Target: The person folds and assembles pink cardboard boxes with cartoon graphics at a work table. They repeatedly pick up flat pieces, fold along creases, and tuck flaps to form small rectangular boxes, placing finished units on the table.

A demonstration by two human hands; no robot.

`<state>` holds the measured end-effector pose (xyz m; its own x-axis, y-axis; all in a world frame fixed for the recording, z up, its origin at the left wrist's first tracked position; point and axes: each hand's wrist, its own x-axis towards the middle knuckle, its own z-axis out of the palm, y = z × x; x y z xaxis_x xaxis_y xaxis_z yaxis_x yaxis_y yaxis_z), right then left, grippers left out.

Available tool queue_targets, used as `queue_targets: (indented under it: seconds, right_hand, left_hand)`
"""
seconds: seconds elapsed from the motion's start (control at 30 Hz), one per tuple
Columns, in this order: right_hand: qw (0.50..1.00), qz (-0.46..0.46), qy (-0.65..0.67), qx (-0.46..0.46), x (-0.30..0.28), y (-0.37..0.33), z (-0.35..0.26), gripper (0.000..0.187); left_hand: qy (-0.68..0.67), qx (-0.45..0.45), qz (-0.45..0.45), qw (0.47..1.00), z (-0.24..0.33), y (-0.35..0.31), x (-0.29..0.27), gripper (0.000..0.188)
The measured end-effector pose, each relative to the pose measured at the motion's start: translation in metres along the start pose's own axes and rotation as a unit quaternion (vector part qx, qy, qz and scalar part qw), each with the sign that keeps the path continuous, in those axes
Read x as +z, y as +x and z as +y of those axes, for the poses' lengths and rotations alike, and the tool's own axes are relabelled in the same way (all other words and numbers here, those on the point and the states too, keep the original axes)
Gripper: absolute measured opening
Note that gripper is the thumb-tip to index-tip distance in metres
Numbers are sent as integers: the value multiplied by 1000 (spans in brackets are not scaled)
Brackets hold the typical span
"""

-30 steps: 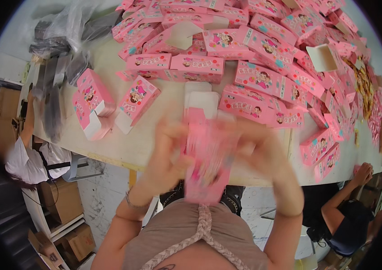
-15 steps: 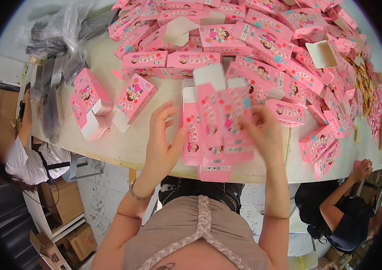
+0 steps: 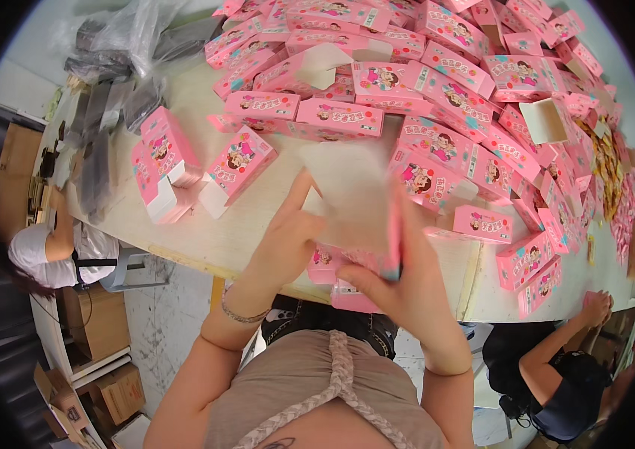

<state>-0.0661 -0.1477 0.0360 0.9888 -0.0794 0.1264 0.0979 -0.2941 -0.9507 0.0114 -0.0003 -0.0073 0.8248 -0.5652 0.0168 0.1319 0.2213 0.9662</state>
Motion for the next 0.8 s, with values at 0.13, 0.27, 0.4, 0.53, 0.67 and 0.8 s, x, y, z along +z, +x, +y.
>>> queue_targets:
  seconds: [0.13, 0.27, 0.4, 0.53, 0.67, 0.8]
  right_hand:
    - [983, 104, 140, -62, 11, 9, 17, 79]
    - [983, 53, -64, -162, -1, 3, 42, 59]
    - [970, 154, 114, -153, 14, 6, 49, 41]
    - [949, 127, 286, -43, 8, 5, 43, 9]
    - [946, 48, 321, 8, -6, 7, 24, 15]
    - [977, 6, 209, -36, -11, 3, 25, 23]
  left_hand:
    - [123, 118, -3, 985, 1, -14, 14, 85]
    - [166, 30, -63, 984, 8, -26, 2, 74]
    - [166, -28, -86, 982, 21, -26, 2, 60]
    - [231, 21, -92, 968, 17, -30, 3, 61]
    - [120, 113, -63, 984, -3, -31, 4, 70]
    - [158, 137, -72, 975, 9, -28, 6, 66]
